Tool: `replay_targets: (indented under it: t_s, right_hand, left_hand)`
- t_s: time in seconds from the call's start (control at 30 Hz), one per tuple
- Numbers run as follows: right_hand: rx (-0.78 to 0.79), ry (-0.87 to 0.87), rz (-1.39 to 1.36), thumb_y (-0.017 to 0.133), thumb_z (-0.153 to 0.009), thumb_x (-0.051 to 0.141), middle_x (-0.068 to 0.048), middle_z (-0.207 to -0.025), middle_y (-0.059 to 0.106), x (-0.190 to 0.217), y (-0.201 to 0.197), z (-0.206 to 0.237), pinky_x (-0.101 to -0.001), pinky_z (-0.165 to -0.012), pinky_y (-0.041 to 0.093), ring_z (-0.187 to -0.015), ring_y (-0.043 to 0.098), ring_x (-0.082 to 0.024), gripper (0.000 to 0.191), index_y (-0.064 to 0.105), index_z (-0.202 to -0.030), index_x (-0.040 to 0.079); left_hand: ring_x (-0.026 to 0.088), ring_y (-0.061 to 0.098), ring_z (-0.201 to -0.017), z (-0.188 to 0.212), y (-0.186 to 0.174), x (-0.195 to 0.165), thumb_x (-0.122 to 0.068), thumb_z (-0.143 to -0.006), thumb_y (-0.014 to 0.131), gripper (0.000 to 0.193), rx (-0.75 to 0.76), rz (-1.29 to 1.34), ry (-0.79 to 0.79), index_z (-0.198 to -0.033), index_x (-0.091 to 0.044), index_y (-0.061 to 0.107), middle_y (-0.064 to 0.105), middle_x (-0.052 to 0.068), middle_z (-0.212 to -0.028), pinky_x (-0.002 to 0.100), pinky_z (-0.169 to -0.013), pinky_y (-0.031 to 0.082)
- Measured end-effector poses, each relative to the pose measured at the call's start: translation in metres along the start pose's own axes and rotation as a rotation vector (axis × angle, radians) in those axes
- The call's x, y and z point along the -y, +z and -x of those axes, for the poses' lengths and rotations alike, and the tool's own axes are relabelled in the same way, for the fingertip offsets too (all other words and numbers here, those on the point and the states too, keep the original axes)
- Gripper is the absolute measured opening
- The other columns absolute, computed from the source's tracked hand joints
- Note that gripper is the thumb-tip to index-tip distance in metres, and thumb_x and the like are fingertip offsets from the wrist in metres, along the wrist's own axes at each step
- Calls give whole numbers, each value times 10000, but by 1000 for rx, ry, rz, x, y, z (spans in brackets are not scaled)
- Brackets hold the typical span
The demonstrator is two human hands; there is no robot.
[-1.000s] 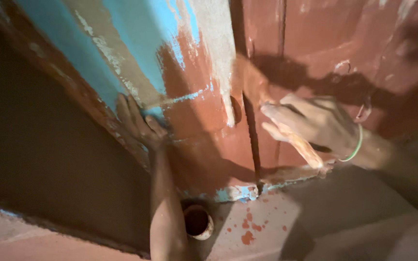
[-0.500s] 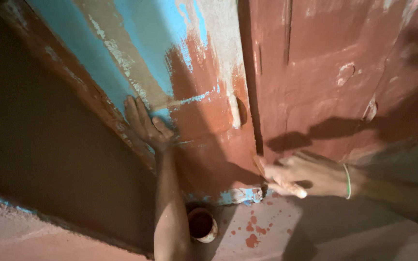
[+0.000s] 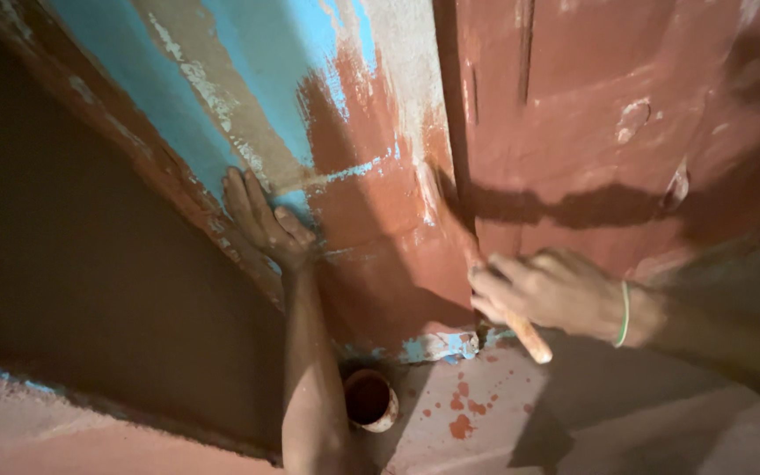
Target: The person paints a wooden window frame and metal window grill with reddish-brown paint using a wide brush, dipping the brush into a paint can. They first paint the upper wall and frame corner, then work down the vertical frame members and horizontal rails, steadying the frame with the free hand.
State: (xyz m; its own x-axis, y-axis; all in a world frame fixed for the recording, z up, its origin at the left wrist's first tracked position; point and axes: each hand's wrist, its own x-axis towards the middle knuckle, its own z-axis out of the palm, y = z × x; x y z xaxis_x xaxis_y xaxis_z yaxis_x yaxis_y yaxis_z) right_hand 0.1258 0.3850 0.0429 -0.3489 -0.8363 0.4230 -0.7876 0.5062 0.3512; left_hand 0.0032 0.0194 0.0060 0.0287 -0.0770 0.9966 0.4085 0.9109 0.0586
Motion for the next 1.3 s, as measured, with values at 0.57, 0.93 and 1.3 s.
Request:
replay_targets:
  t_s: [0.57, 0.93, 1.3]
  right_hand:
    - [-354, -4, 121, 666, -975, 280, -63, -782, 594, -11, -28, -24, -284, -454, 528, -538, 597, -148, 322, 659, -1094, -19]
    - [14, 95, -615, 662, -926, 233, -45, -755, 613, -7, -13, -26, -320, -481, 508, -506, 582, -121, 262, 606, -1095, 41]
    - [-459, -108, 45, 681, -951, 155, -49, -708, 570, -52, -45, -44, -249, -334, 433, -467, 522, -120, 216, 611, -1058, -19]
  left_hand:
    - [477, 431, -1473, 1, -2, 0, -309, -1135, 265, 565, 13, -22, -38, -1469, 71, 516, 456, 274, -1559, 616, -1260, 336]
    - [485, 431, -1470, -1, -2, 3, -308, -1136, 285, 559, -5, -9, -18, -1455, 86, 518, 466, 280, -1548, 614, -1258, 333]
    - [466, 437, -1477, -3, 0, 5, -310, -1141, 257, 567, -23, 6, 14, -1459, 81, 516, 462, 278, -1551, 611, -1261, 336]
